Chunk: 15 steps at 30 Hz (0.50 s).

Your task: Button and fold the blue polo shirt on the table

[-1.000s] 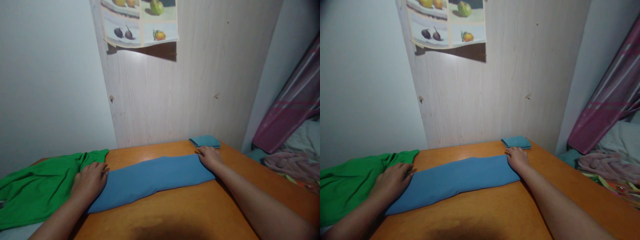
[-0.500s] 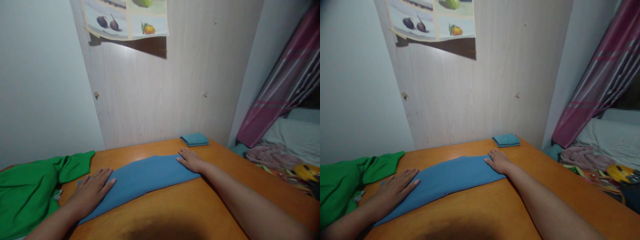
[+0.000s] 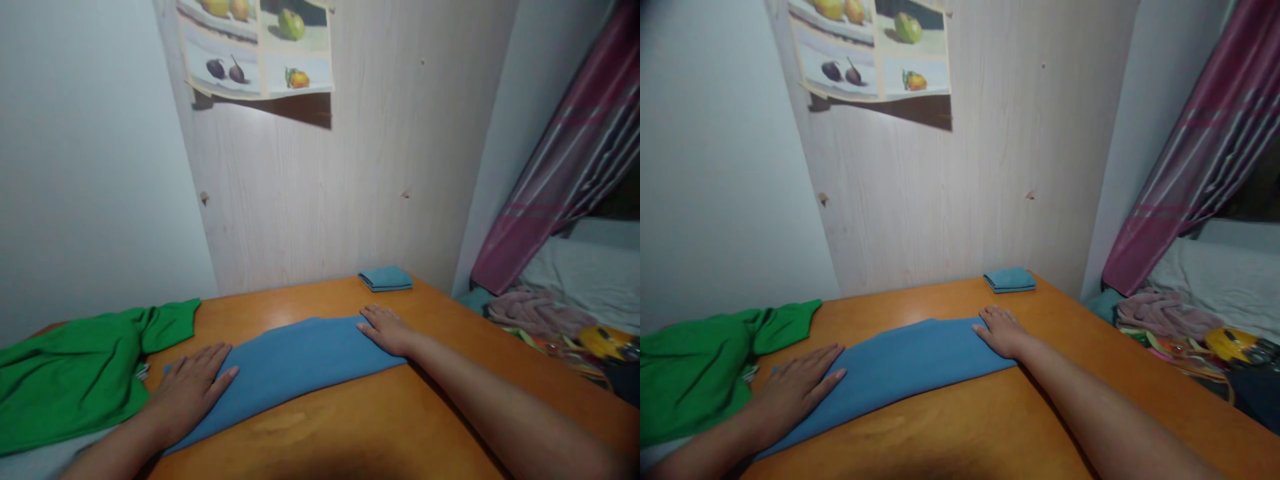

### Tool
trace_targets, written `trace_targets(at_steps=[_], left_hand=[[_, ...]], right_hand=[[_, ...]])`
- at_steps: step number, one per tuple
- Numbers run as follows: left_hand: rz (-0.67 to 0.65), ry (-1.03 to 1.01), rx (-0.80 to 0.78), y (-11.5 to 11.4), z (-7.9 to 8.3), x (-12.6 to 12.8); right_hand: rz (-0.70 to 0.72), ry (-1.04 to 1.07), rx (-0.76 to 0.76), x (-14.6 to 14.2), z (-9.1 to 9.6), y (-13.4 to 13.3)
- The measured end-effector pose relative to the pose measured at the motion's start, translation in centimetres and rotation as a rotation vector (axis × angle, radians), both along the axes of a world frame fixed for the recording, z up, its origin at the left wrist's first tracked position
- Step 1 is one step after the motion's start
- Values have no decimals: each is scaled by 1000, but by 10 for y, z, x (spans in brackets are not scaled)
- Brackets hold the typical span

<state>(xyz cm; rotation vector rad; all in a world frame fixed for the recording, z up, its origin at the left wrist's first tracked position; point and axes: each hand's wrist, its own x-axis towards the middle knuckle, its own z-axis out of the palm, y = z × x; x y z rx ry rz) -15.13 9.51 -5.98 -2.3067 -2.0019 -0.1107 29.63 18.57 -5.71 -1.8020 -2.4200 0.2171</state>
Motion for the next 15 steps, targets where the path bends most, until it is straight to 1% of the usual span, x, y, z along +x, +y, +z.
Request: trace_targets(at_steps=[6, 9, 12, 15], left_hand=[[19, -5, -12, -74, -1, 4], [9, -32, -25, -104, 1, 2], [17, -72, -59, -116, 9, 2], [12, -127, -58, -111, 25, 13]], right_hand=[[-7, 22, 51, 12, -14, -67], [4, 37, 79, 19, -18, -96], [18, 37, 70, 23, -14, -110], [12, 49, 53, 15, 2, -110]])
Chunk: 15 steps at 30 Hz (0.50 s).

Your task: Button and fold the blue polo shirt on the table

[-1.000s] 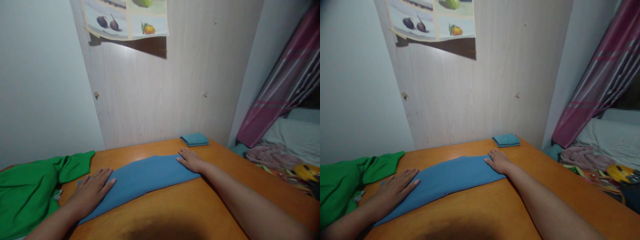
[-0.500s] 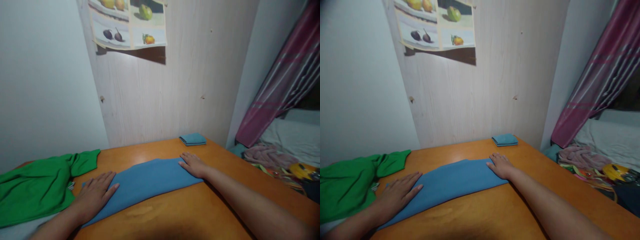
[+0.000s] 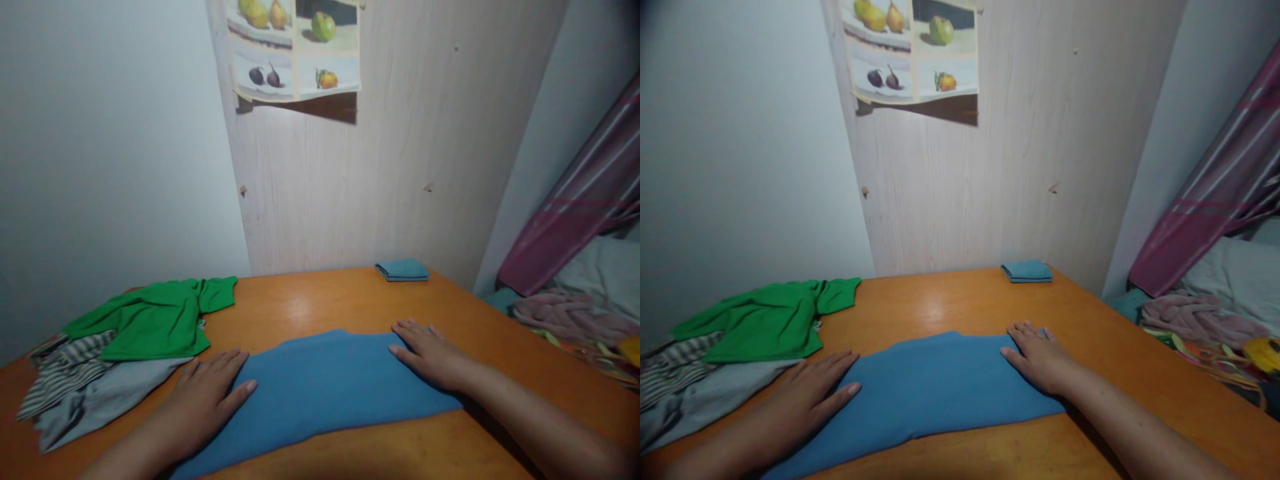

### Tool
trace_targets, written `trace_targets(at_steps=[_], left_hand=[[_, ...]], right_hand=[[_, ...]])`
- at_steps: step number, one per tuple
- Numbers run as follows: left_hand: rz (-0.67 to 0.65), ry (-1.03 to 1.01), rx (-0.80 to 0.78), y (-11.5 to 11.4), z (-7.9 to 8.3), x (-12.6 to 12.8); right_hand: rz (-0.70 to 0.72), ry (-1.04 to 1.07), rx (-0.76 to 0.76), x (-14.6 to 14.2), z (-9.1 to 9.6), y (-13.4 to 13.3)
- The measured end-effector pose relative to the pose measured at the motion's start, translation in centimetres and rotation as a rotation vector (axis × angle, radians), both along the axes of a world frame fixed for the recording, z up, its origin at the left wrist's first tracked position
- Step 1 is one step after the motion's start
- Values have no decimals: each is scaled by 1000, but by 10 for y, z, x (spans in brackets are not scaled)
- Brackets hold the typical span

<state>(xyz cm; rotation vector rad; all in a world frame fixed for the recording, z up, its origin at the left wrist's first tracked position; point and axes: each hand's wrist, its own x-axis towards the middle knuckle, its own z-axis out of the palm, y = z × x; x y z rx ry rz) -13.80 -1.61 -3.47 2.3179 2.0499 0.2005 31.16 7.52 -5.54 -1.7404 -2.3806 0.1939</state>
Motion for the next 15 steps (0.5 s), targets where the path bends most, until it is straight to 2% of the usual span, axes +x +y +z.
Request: trace_targets(at_steps=[3, 7, 10, 15], left_hand=[[-85, -114, 17, 16, 17, 26], [-174, -323, -40, 39, 23, 64], [-199, -403, -40, 49, 16, 78], [-157, -452, 22, 55, 2, 69]], right_hand=[[31, 103, 43, -26, 23, 2], [308, 255, -20, -74, 45, -3], [391, 232, -41, -99, 43, -5], [328, 248, 19, -107, 28, 5]])
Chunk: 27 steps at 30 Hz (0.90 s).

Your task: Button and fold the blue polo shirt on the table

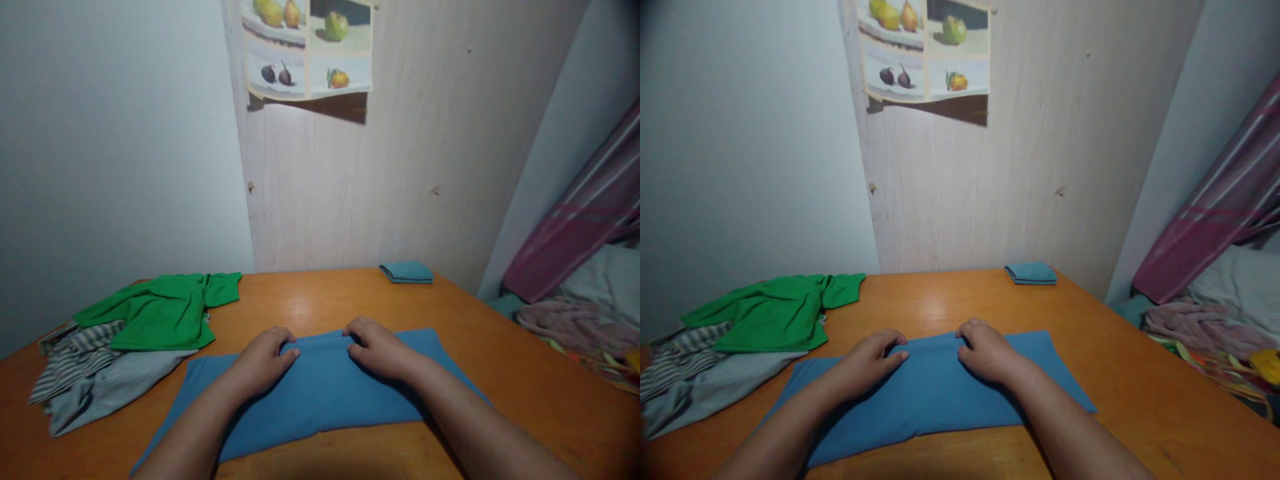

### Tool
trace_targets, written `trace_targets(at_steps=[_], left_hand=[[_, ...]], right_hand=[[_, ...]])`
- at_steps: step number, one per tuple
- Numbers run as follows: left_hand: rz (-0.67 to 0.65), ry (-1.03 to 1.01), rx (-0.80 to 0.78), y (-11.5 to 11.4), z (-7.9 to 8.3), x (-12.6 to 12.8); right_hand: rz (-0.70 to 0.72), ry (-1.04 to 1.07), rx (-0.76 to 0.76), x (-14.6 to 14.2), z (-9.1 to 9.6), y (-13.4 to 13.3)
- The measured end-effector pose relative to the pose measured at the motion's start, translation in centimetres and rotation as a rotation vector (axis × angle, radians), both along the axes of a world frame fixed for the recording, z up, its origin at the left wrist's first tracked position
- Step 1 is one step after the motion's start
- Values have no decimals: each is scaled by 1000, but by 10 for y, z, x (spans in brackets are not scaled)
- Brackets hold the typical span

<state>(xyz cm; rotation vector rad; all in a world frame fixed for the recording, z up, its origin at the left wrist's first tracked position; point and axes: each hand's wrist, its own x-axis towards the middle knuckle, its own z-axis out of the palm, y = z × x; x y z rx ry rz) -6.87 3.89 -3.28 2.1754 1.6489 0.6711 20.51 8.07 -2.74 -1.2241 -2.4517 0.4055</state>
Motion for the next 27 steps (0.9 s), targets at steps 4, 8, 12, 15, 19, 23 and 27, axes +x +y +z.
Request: trace_targets(at_steps=[4, 8, 12, 15, 19, 23, 27], left_hand=[[28, 45, 24, 2, -3, -6], [25, -2, 9, 5, -4, -4], [79, -36, 41, 8, -6, -1], [103, 7, 73, 9, -7, 1], [117, 44, 100, 8, -6, 0], [144, 151, 80, 4, 0, -9], [188, 260, 20, 0, 7, -25]], right_hand=[[-24, 35, -15, 5, -6, 12], [-12, 104, -33, 8, -10, 20], [-81, 159, -36, 6, -13, 21], [-140, 108, -6, 3, -14, 19], [-177, 68, -6, 3, -14, 19], [-183, 16, -33, 14, -11, 21], [-155, -80, -54, 31, -3, 22]])
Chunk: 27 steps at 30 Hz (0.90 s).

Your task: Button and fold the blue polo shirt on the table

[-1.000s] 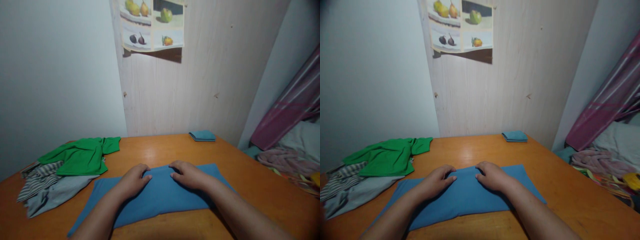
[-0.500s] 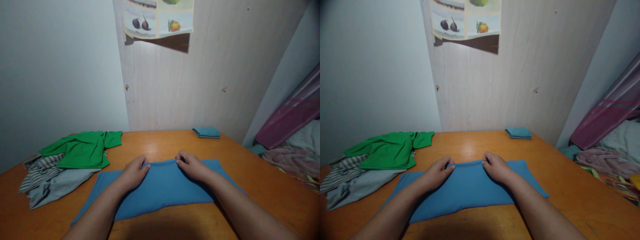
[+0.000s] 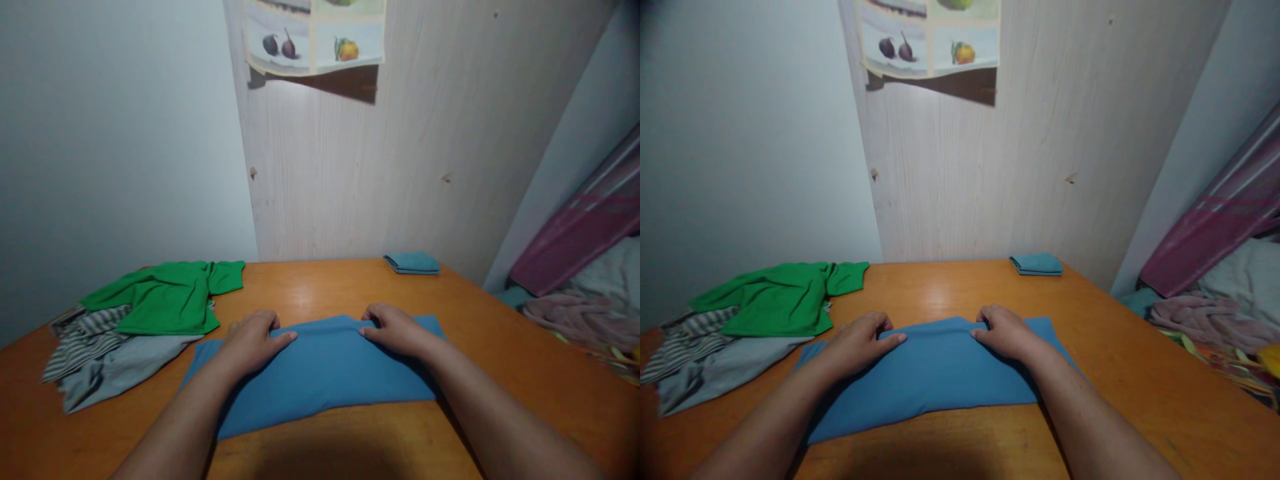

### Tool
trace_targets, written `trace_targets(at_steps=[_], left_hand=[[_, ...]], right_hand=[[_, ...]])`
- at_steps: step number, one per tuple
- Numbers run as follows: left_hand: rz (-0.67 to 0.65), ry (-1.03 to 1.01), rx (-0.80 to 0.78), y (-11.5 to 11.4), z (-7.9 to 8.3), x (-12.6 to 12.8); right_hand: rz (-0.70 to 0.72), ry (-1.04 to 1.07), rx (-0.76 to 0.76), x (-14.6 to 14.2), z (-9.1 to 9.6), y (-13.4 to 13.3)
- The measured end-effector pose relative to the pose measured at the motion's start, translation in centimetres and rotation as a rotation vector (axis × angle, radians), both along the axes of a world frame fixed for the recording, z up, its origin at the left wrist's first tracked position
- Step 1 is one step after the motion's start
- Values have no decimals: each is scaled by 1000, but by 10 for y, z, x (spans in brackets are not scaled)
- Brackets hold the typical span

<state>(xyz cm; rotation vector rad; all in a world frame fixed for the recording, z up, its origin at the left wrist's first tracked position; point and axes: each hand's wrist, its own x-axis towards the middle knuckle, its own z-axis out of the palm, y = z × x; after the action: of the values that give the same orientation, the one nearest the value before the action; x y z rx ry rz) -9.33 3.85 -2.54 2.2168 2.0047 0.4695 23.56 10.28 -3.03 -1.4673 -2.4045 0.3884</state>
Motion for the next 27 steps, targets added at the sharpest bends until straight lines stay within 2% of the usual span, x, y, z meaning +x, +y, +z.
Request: trace_targets(at_steps=[3, 8, 14, 17, 21, 24, 27], left_hand=[[24, 36, -73, -2, 4, -9], [-24, -22, -152, 0, 3, -11], [-62, -95, -166, 2, 6, -8], [-47, -96, -217, 4, 13, -17], [-53, -94, -365, 3, 21, -40], [-102, -210, -458, 0, 20, -54], [-132, -318, -488, -4, 22, -56]], right_hand=[[-4, -46, -36, 9, 4, 2], [18, -12, -133, 9, 1, 5], [18, 19, -84, 5, 2, 3], [27, 3, -114, 11, 8, 3], [54, -45, -229, 28, 19, 5], [66, -109, -298, 40, 28, 4], [83, -170, -301, 45, 37, 3]])
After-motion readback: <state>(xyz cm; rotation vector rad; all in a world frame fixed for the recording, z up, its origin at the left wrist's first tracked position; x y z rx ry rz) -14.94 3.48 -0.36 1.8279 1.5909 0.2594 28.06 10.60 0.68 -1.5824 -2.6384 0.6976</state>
